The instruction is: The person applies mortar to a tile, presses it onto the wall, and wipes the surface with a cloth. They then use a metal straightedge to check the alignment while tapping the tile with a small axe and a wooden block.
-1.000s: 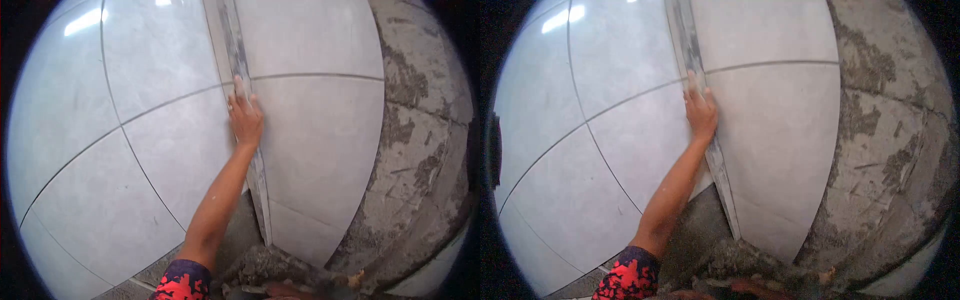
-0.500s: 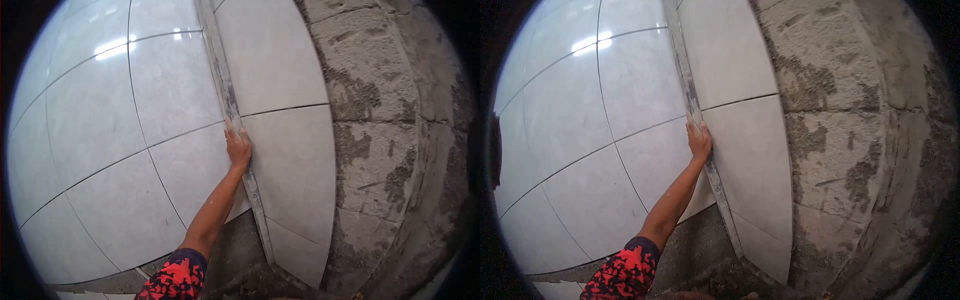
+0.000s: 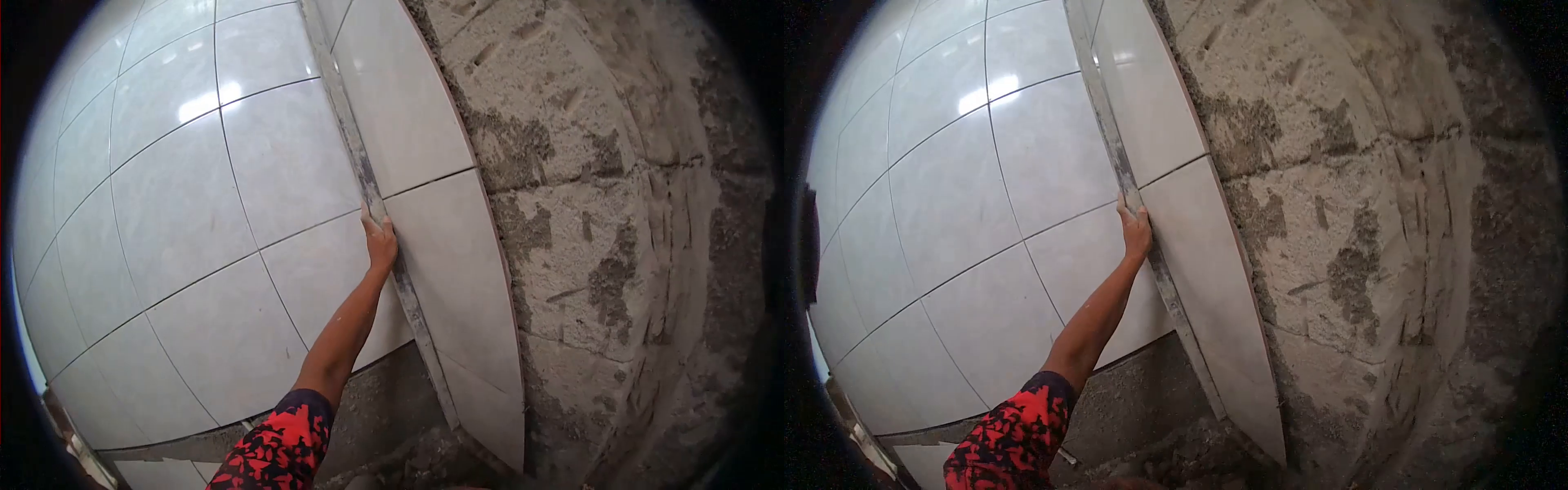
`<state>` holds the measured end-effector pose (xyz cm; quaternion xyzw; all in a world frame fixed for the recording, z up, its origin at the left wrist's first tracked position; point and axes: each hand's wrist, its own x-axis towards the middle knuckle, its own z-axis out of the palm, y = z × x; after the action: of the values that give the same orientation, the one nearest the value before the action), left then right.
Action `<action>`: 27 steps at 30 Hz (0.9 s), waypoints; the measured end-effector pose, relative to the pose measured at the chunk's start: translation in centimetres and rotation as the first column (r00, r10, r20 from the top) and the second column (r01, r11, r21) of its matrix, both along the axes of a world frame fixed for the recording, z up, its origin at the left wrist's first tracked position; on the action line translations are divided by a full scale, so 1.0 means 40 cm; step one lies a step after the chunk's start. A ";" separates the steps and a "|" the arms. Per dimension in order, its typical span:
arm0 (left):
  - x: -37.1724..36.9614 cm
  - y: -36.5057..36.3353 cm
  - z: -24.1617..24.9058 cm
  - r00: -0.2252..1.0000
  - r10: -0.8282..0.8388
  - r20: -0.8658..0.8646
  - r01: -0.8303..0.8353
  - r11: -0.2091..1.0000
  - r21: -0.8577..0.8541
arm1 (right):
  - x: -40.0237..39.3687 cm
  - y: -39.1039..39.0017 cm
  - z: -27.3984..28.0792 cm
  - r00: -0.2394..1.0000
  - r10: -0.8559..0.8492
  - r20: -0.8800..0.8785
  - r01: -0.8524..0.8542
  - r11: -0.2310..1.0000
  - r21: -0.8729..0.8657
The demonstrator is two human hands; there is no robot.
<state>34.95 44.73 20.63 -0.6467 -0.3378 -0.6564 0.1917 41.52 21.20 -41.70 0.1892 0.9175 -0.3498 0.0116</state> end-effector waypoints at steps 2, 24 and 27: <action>-0.009 0.006 0.008 1.000 0.020 -0.013 -0.020 1.000 0.003 | -0.011 -0.008 -0.034 1.000 0.001 -0.026 -0.001 1.000 -0.001; -0.033 -0.105 0.153 0.984 -0.180 0.010 0.165 0.880 -0.445 | 0.005 -0.080 0.058 0.971 -0.236 -0.035 0.237 0.971 0.036; -0.021 -0.125 0.150 0.976 -0.214 0.051 0.211 0.846 -0.489 | -0.006 -0.052 0.016 0.934 -0.019 0.357 -0.006 0.997 0.070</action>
<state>34.10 39.72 26.64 -0.7093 -0.4193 -0.5643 -0.0518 41.27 19.13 -41.07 0.2530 0.9112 -0.2771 0.1702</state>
